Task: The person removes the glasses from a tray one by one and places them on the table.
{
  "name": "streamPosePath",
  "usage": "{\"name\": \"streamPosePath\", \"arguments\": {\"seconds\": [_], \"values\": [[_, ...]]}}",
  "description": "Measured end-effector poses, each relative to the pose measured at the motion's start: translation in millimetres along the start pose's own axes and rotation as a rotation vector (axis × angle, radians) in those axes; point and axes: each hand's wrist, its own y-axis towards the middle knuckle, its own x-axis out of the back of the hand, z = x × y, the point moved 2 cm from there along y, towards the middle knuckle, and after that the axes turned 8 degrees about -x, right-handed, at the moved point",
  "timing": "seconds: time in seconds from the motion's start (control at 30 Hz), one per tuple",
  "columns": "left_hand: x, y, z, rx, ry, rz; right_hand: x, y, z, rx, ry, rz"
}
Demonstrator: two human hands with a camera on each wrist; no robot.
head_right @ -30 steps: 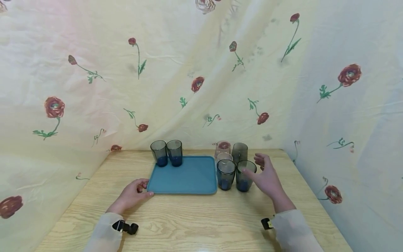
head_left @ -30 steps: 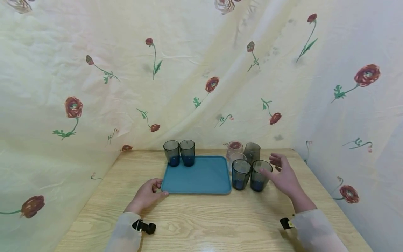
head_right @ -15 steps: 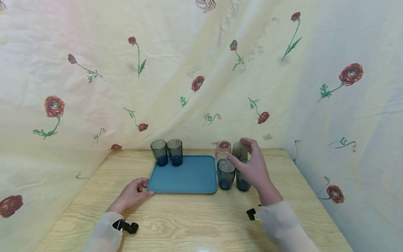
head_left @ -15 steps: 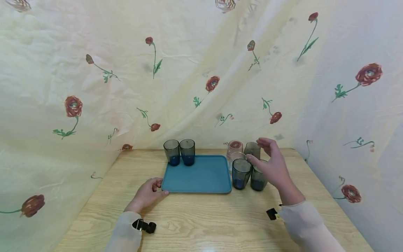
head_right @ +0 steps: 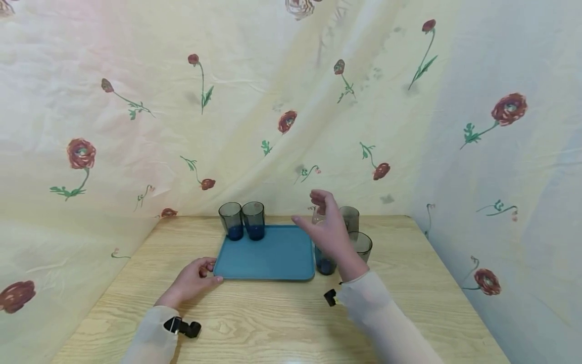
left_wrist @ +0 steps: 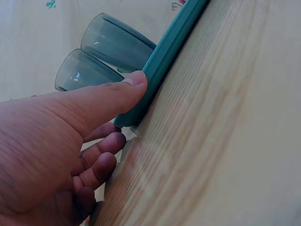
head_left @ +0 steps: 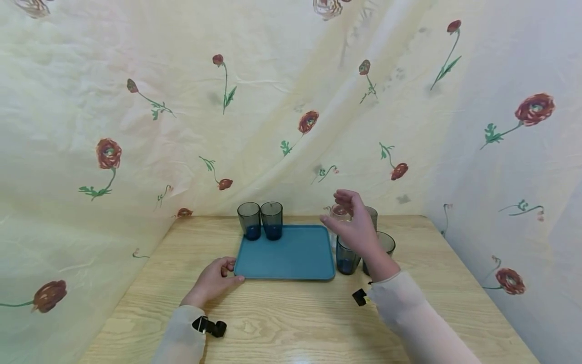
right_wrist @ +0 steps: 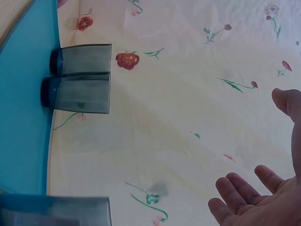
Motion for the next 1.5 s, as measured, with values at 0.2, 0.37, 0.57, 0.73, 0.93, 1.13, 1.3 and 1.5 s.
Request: {"name": "streamPosePath", "arguments": {"seconds": [0.2, 0.37, 0.57, 0.73, 0.93, 1.13, 1.3, 1.5], "values": [[0.2, 2.1, 1.2, 0.004, -0.020, -0.002, -19, 12.8, 2, 0.012, -0.016, 0.032], [0.5, 2.3, 3.0, 0.000, -0.026, -0.001, -37, 24.2, 2, -0.018, 0.019, 0.074], [0.0, 3.0, 5.7, 0.000, -0.020, -0.003, -63, 39.5, -2, -0.095, 0.040, 0.107], [0.0, 3.8, 8.3, -0.006, -0.025, -0.007, -82, 50.3, -6, -0.167, 0.073, 0.117], [0.0, 4.3, 8.8, -0.006, -0.021, -0.002, -104, 60.4, -17, -0.242, 0.068, 0.128], [1.2, 3.8, 7.3, -0.003, -0.020, -0.002, -124, 69.1, -33, -0.287, 0.071, 0.119], [1.4, 4.6, 8.5, 0.001, -0.021, -0.002, -137, 74.0, -42, -0.335, 0.065, 0.122], [0.4, 6.8, 11.2, 0.003, -0.025, 0.003, -148, 82.1, -53, -0.363, 0.057, 0.132]]}}
